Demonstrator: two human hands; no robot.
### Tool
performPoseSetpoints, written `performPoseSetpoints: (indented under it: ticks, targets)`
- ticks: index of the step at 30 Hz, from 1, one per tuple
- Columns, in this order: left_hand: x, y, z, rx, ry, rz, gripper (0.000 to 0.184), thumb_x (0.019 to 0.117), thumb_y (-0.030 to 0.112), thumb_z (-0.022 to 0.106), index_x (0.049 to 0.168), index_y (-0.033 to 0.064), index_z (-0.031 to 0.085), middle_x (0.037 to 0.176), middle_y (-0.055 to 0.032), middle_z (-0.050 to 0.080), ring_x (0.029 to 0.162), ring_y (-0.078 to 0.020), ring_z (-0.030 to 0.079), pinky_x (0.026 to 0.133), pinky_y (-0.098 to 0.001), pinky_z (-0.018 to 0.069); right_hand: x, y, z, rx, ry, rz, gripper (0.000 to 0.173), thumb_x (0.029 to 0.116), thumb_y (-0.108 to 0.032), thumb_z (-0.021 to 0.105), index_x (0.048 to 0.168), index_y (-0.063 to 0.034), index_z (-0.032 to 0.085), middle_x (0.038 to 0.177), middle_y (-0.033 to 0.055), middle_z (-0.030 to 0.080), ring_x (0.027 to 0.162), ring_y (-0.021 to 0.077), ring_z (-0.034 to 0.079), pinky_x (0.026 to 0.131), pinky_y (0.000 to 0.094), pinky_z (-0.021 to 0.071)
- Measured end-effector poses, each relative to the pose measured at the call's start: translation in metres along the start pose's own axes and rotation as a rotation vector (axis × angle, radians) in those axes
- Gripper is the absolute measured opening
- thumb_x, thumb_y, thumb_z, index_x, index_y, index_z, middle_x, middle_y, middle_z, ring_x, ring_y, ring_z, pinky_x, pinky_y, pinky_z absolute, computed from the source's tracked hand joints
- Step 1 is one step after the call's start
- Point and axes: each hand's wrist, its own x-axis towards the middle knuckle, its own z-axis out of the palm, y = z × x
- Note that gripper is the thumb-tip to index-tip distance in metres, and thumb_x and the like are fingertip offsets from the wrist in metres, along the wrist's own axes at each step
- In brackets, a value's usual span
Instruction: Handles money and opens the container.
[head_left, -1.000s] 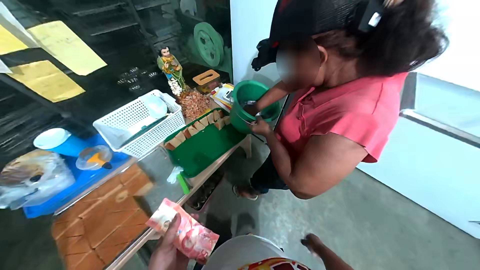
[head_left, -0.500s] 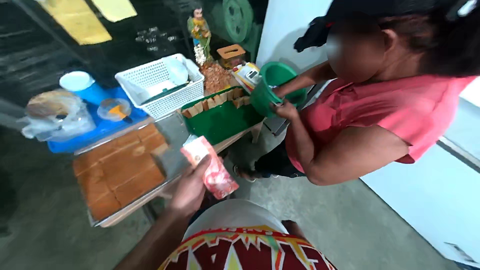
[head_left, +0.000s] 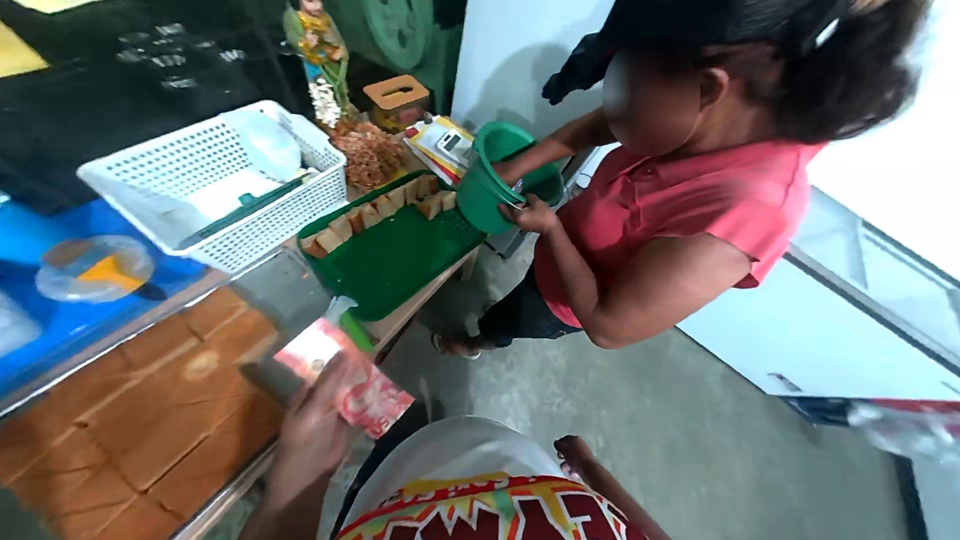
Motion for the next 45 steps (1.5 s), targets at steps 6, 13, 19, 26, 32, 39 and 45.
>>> performPoseSetpoints:
  ticks: [6, 13, 19, 26, 32, 39, 45]
  targets:
    - [0.016, 0.01, 0.002, 0.058, 0.016, -0.065, 0.019, 0.1086, 0.015, 0.045, 0.117, 0.0057, 0.059, 0.092, 0.0001, 0.073, 0.083, -0.0094, 0.072, 0.074, -0.0285, 0.063, -0.019, -0.004, 0.02, 0.047, -0.017, 0.044, 0.041, 0.1096, -0.028, 0.048, 0.135, 0.001, 0.06, 0.13, 0.0237, 0.064, 0.107, 0.0335, 0.067, 0.094, 0.0491, 0.0526]
    - [0.015, 0.008, 0.031, 0.13, -0.116, -0.18, 0.022, 0.1092, 0.017, 0.043, 0.114, 0.0041, 0.06, 0.092, -0.0025, 0.074, 0.082, -0.0115, 0.073, 0.073, -0.0286, 0.063, -0.032, -0.017, 0.053, 0.152, -0.049, -0.104, 0.039, 0.1092, -0.025, 0.05, 0.133, 0.0041, 0.061, 0.125, 0.0246, 0.065, 0.106, 0.0327, 0.067, 0.096, 0.0485, 0.0517]
    - [0.01, 0.002, 0.051, 0.154, -0.194, -0.228, 0.023, 0.109, 0.017, 0.045, 0.118, 0.0014, 0.059, 0.095, -0.0066, 0.074, 0.085, -0.0155, 0.073, 0.075, -0.0314, 0.0629, -0.026, 0.023, 0.068, 0.183, 0.0, -0.032, 0.036, 0.1072, -0.024, 0.053, 0.129, 0.0024, 0.065, 0.121, 0.0227, 0.068, 0.1, 0.0312, 0.068, 0.092, 0.0488, 0.053]
    - [0.008, -0.006, 0.053, 0.183, -0.24, -0.237, 0.026, 0.1091, 0.018, 0.046, 0.123, -0.0002, 0.057, 0.099, -0.0088, 0.073, 0.088, -0.0171, 0.073, 0.079, -0.0333, 0.0624, -0.028, 0.08, 0.074, 0.201, 0.026, 0.127, 0.038, 0.1092, -0.026, 0.05, 0.13, 0.0031, 0.063, 0.119, 0.0227, 0.068, 0.097, 0.0317, 0.069, 0.086, 0.0485, 0.0549]
    - [0.009, -0.011, 0.046, 0.173, -0.242, -0.219, 0.028, 0.1115, 0.02, 0.038, 0.118, 0.0005, 0.057, 0.096, -0.009, 0.072, 0.084, -0.0191, 0.072, 0.076, -0.0351, 0.0623, -0.018, 0.076, 0.077, 0.232, 0.009, 0.131, 0.039, 0.1087, -0.029, 0.05, 0.132, -0.0005, 0.063, 0.119, 0.0195, 0.067, 0.092, 0.0275, 0.068, 0.081, 0.0459, 0.0553]
    - [0.006, -0.01, 0.045, 0.163, -0.222, -0.2, 0.032, 0.1123, 0.02, 0.031, 0.102, 0.0051, 0.058, 0.087, -0.0038, 0.068, 0.078, -0.016, 0.07, 0.076, -0.0342, 0.0624, -0.024, 0.017, 0.053, 0.215, 0.012, -0.003, 0.037, 0.1077, -0.025, 0.052, 0.13, 0.0024, 0.063, 0.119, 0.0217, 0.067, 0.093, 0.0288, 0.068, 0.085, 0.0463, 0.0543]
    - [0.002, -0.007, 0.047, 0.166, -0.247, -0.152, 0.032, 0.1119, 0.019, 0.031, 0.098, 0.0072, 0.058, 0.085, -0.002, 0.067, 0.077, -0.0144, 0.069, 0.076, -0.0323, 0.0621, -0.019, 0.0, 0.041, 0.192, 0.0, -0.044, 0.037, 0.1093, -0.024, 0.05, 0.131, 0.003, 0.062, 0.12, 0.0217, 0.066, 0.093, 0.0274, 0.067, 0.086, 0.0441, 0.0537]
